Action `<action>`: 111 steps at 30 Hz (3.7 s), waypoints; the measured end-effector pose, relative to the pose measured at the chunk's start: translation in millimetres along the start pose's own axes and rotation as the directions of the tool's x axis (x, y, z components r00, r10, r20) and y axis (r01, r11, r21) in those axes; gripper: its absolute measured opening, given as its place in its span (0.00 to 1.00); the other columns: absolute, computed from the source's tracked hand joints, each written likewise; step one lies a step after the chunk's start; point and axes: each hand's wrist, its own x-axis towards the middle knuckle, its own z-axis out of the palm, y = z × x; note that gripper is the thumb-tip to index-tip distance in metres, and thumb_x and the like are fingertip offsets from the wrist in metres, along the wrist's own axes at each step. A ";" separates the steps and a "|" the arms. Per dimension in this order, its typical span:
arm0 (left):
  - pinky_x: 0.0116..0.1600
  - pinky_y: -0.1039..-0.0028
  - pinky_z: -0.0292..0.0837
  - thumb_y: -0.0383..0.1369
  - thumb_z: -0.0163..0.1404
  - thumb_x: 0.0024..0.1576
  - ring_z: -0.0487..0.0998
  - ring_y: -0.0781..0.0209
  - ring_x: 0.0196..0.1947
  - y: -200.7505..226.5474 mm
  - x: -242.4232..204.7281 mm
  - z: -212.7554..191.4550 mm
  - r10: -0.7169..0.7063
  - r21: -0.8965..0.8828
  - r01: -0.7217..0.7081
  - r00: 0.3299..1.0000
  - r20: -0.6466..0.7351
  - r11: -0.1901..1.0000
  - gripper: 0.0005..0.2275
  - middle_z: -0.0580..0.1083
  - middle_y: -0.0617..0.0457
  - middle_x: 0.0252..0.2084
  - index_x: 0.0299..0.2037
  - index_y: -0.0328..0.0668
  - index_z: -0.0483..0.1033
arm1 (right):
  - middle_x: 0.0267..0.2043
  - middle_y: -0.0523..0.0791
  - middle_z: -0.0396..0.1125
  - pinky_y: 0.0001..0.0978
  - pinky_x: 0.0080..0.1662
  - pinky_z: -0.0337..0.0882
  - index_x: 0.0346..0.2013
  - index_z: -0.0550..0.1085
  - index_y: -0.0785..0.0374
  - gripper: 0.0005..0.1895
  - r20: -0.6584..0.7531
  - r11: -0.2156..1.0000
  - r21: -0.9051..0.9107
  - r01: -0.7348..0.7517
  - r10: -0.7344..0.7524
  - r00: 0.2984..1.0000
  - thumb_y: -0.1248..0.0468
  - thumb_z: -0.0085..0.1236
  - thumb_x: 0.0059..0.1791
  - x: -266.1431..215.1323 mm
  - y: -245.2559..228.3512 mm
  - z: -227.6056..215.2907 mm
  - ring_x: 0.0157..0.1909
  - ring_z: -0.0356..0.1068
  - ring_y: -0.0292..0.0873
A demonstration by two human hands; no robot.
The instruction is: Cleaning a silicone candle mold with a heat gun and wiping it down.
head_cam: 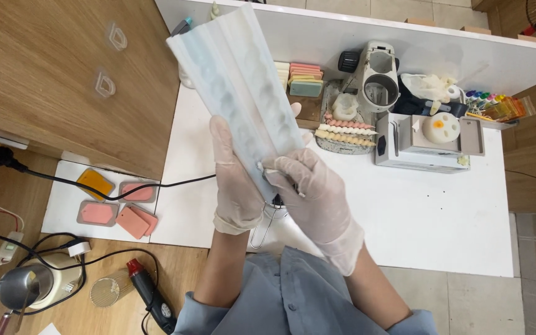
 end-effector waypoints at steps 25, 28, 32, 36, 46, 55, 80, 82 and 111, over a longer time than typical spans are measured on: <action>0.62 0.53 0.72 0.60 0.30 0.65 0.75 0.50 0.55 0.4 -10.3 -17.3 0.128 -0.103 -0.158 0.960 -0.248 0.982 0.34 0.72 0.43 0.57 0.72 0.42 0.58 | 0.38 0.49 0.73 0.36 0.40 0.73 0.42 0.80 0.63 0.08 0.251 0.951 -0.162 -0.265 0.299 0.921 0.64 0.59 0.50 -51.3 19.3 13.9 0.36 0.75 0.49; 0.64 0.53 0.72 0.59 0.31 0.68 0.75 0.49 0.57 10.7 -22.0 -26.0 0.244 -0.099 -0.263 0.955 -0.169 0.960 0.34 0.72 0.40 0.60 0.73 0.40 0.58 | 0.38 0.47 0.75 0.34 0.42 0.73 0.40 0.81 0.62 0.07 0.389 0.965 -0.082 -0.249 0.261 0.883 0.65 0.60 0.50 -54.1 16.9 3.4 0.38 0.74 0.45; 0.68 0.51 0.70 0.60 0.31 0.69 0.73 0.44 0.62 19.8 -33.1 -10.7 0.238 0.012 -0.238 0.970 -0.042 0.971 0.37 0.69 0.34 0.65 0.75 0.35 0.55 | 0.36 0.43 0.75 0.28 0.37 0.70 0.40 0.82 0.61 0.07 0.265 0.875 0.104 -0.472 0.433 0.861 0.65 0.60 0.50 -41.5 -4.5 -28.6 0.33 0.68 0.37; 0.72 0.46 0.68 0.61 0.29 0.65 0.69 0.44 0.68 12.0 -32.8 4.7 0.141 -0.170 -0.141 0.990 -0.011 0.975 0.39 0.64 0.39 0.71 0.78 0.40 0.49 | 0.38 0.40 0.73 0.26 0.41 0.72 0.42 0.80 0.59 0.06 0.088 0.989 0.071 -0.132 0.126 0.988 0.66 0.62 0.50 -36.2 -20.2 -18.6 0.38 0.72 0.32; 0.72 0.48 0.65 0.60 0.31 0.66 0.67 0.45 0.69 -28.6 -27.6 4.0 0.131 -0.158 -0.141 0.989 -0.067 0.977 0.37 0.63 0.39 0.72 0.78 0.42 0.49 | 0.36 0.46 0.70 0.35 0.40 0.72 0.45 0.78 0.65 0.11 -0.064 0.951 -0.276 -0.141 0.128 0.990 0.71 0.62 0.47 -60.2 -22.5 -10.3 0.37 0.73 0.46; 0.69 0.48 0.69 0.59 0.30 0.69 0.69 0.43 0.66 -29.2 -18.8 10.4 0.085 -0.204 -0.063 0.991 0.101 0.977 0.35 0.64 0.36 0.70 0.78 0.41 0.47 | 0.41 0.43 0.74 0.25 0.41 0.72 0.41 0.78 0.63 0.06 -0.140 0.937 0.042 -0.346 0.349 0.927 0.72 0.62 0.49 -71.2 -40.4 -51.4 0.38 0.71 0.35; 0.77 0.67 0.57 0.57 0.50 0.68 0.63 0.56 0.69 -38.2 -11.1 14.2 0.390 0.611 -0.438 0.894 0.220 0.659 0.37 0.59 0.50 0.70 0.76 0.42 0.47 | 0.41 0.44 0.73 0.32 0.44 0.77 0.43 0.79 0.61 0.10 -0.111 0.902 0.235 -0.362 0.394 0.912 0.70 0.64 0.47 -109.8 -3.2 -58.1 0.42 0.76 0.39; 0.79 0.65 0.56 0.57 0.52 0.68 0.62 0.54 0.70 -35.7 -12.5 11.5 0.433 0.774 -0.498 0.842 0.322 0.391 0.39 0.58 0.48 0.71 0.76 0.41 0.46 | 0.45 0.46 0.72 0.36 0.49 0.79 0.44 0.75 0.63 0.08 -0.119 0.709 0.626 -0.324 0.498 0.859 0.72 0.60 0.50 -114.1 -1.1 -58.1 0.47 0.76 0.41; 0.65 0.52 0.69 0.59 0.30 0.65 0.70 0.43 0.65 -20.6 -14.7 20.5 0.037 -0.057 -0.043 0.994 -0.105 0.997 0.37 0.64 0.45 0.70 0.77 0.42 0.50 | 0.40 0.44 0.73 0.30 0.42 0.75 0.38 0.75 0.61 0.12 -0.101 0.975 -0.205 -0.084 0.064 0.993 0.75 0.65 0.42 -66.9 -0.4 -20.3 0.41 0.76 0.43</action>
